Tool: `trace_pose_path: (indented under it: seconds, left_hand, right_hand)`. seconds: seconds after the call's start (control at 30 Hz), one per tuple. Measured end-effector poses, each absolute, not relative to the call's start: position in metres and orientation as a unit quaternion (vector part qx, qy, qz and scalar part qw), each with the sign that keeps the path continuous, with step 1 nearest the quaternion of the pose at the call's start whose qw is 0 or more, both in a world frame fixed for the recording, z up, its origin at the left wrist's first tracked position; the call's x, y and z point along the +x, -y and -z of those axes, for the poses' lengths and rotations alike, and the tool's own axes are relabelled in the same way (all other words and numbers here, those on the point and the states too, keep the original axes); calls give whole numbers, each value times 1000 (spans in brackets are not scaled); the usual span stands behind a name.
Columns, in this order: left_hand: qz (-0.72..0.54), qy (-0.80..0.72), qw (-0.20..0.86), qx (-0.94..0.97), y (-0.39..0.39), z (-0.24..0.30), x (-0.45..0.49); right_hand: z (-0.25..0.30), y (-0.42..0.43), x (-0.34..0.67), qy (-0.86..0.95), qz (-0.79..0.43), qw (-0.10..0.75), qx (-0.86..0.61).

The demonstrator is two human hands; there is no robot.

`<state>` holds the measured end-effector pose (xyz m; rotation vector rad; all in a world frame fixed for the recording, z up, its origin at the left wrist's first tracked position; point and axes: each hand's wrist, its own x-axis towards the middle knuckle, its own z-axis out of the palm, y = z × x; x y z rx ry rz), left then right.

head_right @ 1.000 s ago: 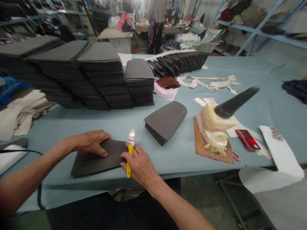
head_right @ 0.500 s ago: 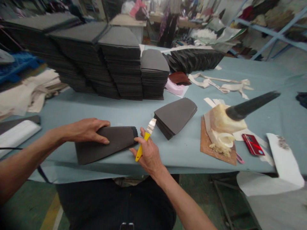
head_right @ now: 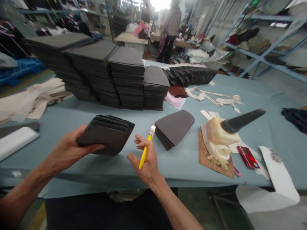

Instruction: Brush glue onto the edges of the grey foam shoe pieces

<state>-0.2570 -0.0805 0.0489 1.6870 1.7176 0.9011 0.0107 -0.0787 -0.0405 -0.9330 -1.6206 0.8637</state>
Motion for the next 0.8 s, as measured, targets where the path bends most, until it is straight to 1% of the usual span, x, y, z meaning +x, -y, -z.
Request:
trace_pose_path:
  seconds: [0.07, 0.13, 0.27, 0.37, 0.5, 0.63, 0.8]
  left_hand:
    - [-380, -628, 307, 605, 83, -43, -248]
    - [-419, -619, 327, 579, 85, -34, -239]
    - [-498, -614, 331, 516, 91, -9, -224]
    - [-520, -608, 346, 490, 97, 12, -218]
    - [-519, -611, 372, 469, 105, 30, -215]
    - [-527, -616, 376, 450, 110, 36, -212]
    - [-542, -622, 367, 429, 111, 37, -205]
  right_hand:
    - [22, 72, -3, 647, -382, 545, -373]
    - [5, 67, -17, 622, -382, 564, -387]
    - [-10, 69, -34, 591, -391, 593, -382]
    - [-3, 77, -38, 601, -382, 603, -360]
    - [17, 83, -37, 611, -366, 594, -375]
    - [30, 87, -37, 614, -368, 585, -383]
    - [40, 94, -44, 602, -364, 594, -391]
